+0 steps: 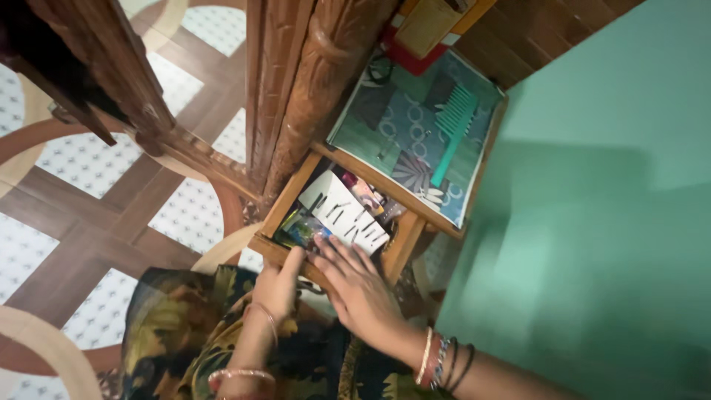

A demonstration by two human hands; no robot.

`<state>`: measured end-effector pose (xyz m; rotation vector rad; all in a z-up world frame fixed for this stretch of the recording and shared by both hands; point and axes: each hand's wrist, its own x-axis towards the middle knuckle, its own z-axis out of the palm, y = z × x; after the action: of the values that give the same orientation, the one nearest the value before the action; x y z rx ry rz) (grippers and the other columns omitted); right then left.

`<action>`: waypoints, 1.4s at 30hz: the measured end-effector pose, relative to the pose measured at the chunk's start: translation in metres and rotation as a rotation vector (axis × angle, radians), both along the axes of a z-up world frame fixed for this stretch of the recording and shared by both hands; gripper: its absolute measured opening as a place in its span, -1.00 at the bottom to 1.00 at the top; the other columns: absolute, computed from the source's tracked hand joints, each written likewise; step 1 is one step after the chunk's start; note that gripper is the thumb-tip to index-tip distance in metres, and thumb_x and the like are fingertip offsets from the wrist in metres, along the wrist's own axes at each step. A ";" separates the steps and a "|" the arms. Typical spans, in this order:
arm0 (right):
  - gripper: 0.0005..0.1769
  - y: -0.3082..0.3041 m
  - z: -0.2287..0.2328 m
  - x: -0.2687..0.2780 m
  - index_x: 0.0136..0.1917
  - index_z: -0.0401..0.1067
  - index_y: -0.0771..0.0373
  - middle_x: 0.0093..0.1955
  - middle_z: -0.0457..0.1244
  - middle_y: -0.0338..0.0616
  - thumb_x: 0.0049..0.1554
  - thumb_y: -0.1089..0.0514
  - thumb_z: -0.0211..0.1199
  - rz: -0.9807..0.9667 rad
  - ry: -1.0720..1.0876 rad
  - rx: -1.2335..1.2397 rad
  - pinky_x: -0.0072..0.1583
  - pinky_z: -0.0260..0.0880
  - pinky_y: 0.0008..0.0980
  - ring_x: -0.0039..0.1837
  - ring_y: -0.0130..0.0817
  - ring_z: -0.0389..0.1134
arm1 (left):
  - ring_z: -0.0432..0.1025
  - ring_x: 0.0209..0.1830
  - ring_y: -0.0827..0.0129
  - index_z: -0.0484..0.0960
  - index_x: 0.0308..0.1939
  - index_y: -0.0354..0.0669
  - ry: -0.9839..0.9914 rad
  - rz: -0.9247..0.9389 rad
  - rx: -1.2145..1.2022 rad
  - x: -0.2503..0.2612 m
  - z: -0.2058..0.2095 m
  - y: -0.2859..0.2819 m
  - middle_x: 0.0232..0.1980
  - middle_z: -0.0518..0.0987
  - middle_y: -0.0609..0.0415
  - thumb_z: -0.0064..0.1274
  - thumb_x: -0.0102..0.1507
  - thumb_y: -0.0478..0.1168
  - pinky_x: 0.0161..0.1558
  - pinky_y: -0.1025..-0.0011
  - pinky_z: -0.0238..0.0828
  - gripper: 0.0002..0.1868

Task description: The person opens a wooden drawer and removes various small items including a plastic container, sachets, a red-capped bottle, and bangles. They place these items on the adjacent shelf and continue to clear the drawer contents by hand.

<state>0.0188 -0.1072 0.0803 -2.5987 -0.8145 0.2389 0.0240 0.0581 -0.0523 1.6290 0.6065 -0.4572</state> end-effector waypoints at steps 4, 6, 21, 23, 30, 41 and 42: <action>-0.22 -0.004 0.001 -0.001 0.49 0.14 0.39 0.57 0.07 0.12 -0.01 0.36 0.21 0.026 -0.031 0.076 0.51 -0.04 0.09 0.60 0.12 0.00 | 0.59 -0.03 0.10 0.34 0.30 -0.29 -0.051 0.083 0.057 -0.001 0.009 -0.014 0.00 0.68 -0.25 -0.06 0.25 0.27 0.06 0.25 0.44 -0.22; -0.20 -0.007 0.001 -0.005 0.51 0.13 0.40 0.52 0.13 0.12 -0.01 0.38 0.19 0.027 -0.054 0.073 0.51 -0.03 0.09 0.58 0.12 0.03 | 0.65 -0.14 0.07 0.41 0.24 -0.32 0.029 0.069 0.075 -0.003 0.016 -0.018 -0.06 0.73 -0.30 -0.10 0.27 0.29 0.00 0.23 0.51 -0.24; -0.09 -0.010 -0.136 -0.027 0.57 0.09 0.27 0.48 0.19 0.12 -0.02 0.28 0.31 0.139 0.036 0.116 0.54 -0.20 0.18 0.63 -0.02 -0.01 | 0.49 0.29 -0.06 0.34 0.44 -0.12 -0.001 0.202 0.166 -0.051 -0.061 -0.004 0.22 0.60 -0.29 -0.08 0.20 0.36 0.30 0.25 0.33 -0.12; -0.02 -0.004 -0.167 -0.028 0.60 0.04 0.17 0.46 0.20 0.05 -0.05 0.24 0.32 0.132 0.131 0.051 0.54 -0.27 0.18 0.65 -0.08 -0.06 | 0.48 0.29 -0.05 0.38 0.42 -0.11 0.016 0.215 0.193 -0.055 -0.076 0.006 0.22 0.60 -0.29 -0.07 0.21 0.35 0.30 0.27 0.32 -0.14; -0.06 -0.009 -0.199 -0.024 0.62 0.02 0.15 0.47 0.21 0.06 0.05 0.15 0.34 0.137 0.191 0.062 0.55 -0.32 0.18 0.67 -0.11 -0.08 | 0.57 0.21 0.06 0.49 0.33 -0.17 -0.056 0.243 0.141 -0.059 -0.099 0.006 0.15 0.68 -0.23 -0.03 0.21 0.31 0.27 0.30 0.37 -0.21; -0.27 -0.106 -0.053 -0.021 0.30 0.35 0.16 0.21 0.30 0.00 -0.11 -0.02 0.47 -0.807 -0.100 0.570 0.32 0.26 -0.04 0.27 -0.06 0.32 | 0.64 0.02 -0.01 0.52 0.26 -0.23 0.021 0.236 0.191 -0.065 -0.041 -0.001 0.01 0.72 -0.26 -0.05 0.21 0.31 0.12 0.22 0.48 -0.22; -0.26 -0.113 -0.051 -0.015 0.31 0.36 0.15 0.22 0.30 -0.02 -0.11 -0.06 0.45 -0.952 0.211 0.690 0.31 0.27 -0.04 0.26 -0.08 0.33 | 0.62 0.02 0.00 0.53 0.24 -0.24 -0.019 0.246 0.199 -0.063 -0.035 -0.003 0.00 0.71 -0.25 -0.03 0.20 0.32 0.12 0.22 0.46 -0.22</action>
<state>0.0043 -0.2201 0.0295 -1.9661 0.4001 -0.0528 -0.0395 0.0556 -0.0875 1.7162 0.8487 -0.2049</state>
